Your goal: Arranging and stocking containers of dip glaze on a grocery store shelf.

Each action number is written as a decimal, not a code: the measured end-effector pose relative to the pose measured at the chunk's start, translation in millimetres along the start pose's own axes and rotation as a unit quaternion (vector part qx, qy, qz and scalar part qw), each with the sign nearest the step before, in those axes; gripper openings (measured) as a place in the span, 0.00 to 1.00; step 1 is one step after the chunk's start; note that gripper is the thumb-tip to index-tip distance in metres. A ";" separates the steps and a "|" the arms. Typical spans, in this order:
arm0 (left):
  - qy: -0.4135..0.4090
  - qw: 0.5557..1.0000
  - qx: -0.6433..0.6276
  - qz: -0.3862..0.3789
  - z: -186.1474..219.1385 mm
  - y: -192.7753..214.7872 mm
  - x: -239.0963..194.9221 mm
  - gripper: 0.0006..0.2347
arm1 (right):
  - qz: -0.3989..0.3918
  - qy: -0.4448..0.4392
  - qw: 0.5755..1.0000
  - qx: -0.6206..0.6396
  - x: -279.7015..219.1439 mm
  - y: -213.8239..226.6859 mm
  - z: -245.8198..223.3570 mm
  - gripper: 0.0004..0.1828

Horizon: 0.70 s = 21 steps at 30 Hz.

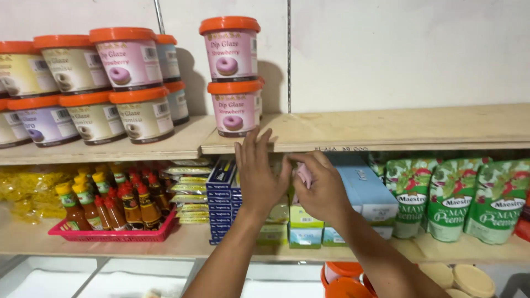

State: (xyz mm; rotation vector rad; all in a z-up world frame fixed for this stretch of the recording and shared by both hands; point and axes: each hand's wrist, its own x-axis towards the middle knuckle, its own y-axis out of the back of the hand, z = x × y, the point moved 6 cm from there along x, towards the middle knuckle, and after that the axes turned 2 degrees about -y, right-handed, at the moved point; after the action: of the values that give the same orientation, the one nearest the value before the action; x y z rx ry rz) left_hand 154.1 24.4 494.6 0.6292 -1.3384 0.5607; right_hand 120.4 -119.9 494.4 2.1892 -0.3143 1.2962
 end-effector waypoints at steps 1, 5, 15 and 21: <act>0.005 1.000 -0.001 -0.006 9.2 -3.9 -13.0 0.30 | -0.004 -0.007 1.000 0.000 -12.5 3.5 7.0 0.22; 0.002 0.998 -0.051 -0.021 45.7 -21.6 -63.4 0.20 | -0.008 -0.052 0.998 0.018 -60.9 15.9 41.7 0.22; 0.065 0.980 -0.149 -0.112 101.8 -64.3 -187.7 0.16 | -0.055 -0.167 0.984 0.006 -179.5 35.1 103.4 0.20; 0.170 0.945 -0.154 -0.232 111.1 -91.3 -265.4 0.16 | -0.092 -0.230 0.968 0.045 -248.0 32.7 132.0 0.19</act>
State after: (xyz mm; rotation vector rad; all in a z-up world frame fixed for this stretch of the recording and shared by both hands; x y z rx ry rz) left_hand 99.8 -122.3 236.6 0.5347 -0.8834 0.0634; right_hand 76.3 -243.8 244.0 2.5164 -0.2235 0.7047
